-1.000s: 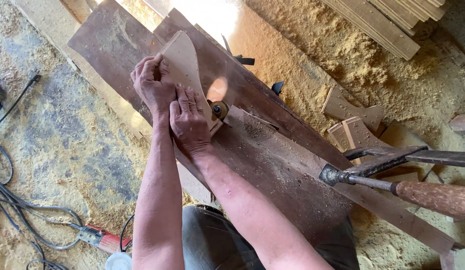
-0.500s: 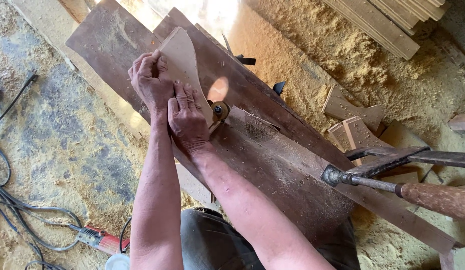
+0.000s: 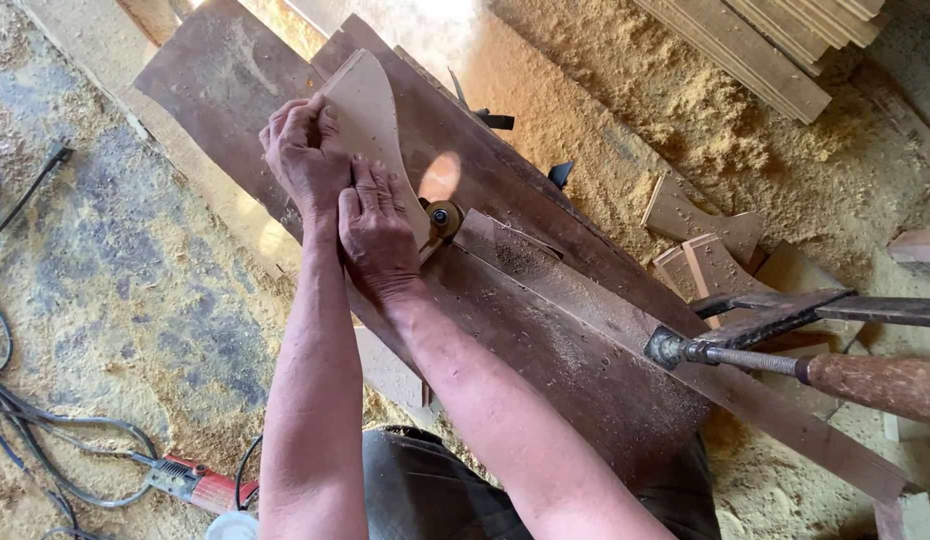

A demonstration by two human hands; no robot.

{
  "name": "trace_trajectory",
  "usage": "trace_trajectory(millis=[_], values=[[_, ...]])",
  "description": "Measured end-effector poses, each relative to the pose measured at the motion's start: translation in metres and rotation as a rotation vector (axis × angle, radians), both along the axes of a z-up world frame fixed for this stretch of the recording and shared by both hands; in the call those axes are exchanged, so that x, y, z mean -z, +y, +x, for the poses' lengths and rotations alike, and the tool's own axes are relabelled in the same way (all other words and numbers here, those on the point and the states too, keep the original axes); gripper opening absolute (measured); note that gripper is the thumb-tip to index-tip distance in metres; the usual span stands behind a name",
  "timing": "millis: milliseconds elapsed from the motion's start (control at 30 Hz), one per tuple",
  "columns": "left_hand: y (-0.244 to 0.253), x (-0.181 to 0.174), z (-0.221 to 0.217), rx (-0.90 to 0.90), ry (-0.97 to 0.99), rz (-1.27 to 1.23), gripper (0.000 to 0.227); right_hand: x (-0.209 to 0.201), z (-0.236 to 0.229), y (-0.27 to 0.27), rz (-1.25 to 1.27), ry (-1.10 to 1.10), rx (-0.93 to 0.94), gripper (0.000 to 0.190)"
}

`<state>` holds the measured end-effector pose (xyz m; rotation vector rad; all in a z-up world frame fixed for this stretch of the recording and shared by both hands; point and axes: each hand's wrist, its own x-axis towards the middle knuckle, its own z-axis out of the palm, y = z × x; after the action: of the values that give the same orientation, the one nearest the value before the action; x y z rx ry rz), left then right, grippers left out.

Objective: Shaping the edges of curved wooden pieces using a router bit mounted in a table

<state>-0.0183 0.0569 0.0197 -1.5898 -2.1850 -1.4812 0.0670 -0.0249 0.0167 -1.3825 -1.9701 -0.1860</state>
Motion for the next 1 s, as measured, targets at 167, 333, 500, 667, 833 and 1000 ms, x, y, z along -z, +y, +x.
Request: trace_trajectory(millis=[167,333,500,667,833,1000], values=[[0.004,0.002,-0.003,0.020,-0.006,0.029,0.012,0.000,-0.002,0.002,0.009,-0.024,0.016,0.015],[0.007,0.001,-0.004,0.034,0.000,0.023,0.012,0.000,-0.005,0.006,0.023,-0.020,0.041,0.016],[0.015,0.008,-0.017,0.027,0.011,0.040,0.013,-0.001,-0.012,0.013,0.060,-0.089,0.059,0.010],[0.033,0.039,-0.064,0.033,0.077,0.073,0.009,0.001,-0.029,0.040,0.212,0.009,0.051,0.014],[0.004,0.046,-0.106,-0.126,0.173,0.053,0.015,-0.019,-0.048,0.019,0.111,0.075,-0.135,0.005],[-0.091,0.052,-0.139,-0.278,0.040,-0.044,0.027,-0.004,-0.063,-0.040,0.017,0.095,-0.382,0.011]])
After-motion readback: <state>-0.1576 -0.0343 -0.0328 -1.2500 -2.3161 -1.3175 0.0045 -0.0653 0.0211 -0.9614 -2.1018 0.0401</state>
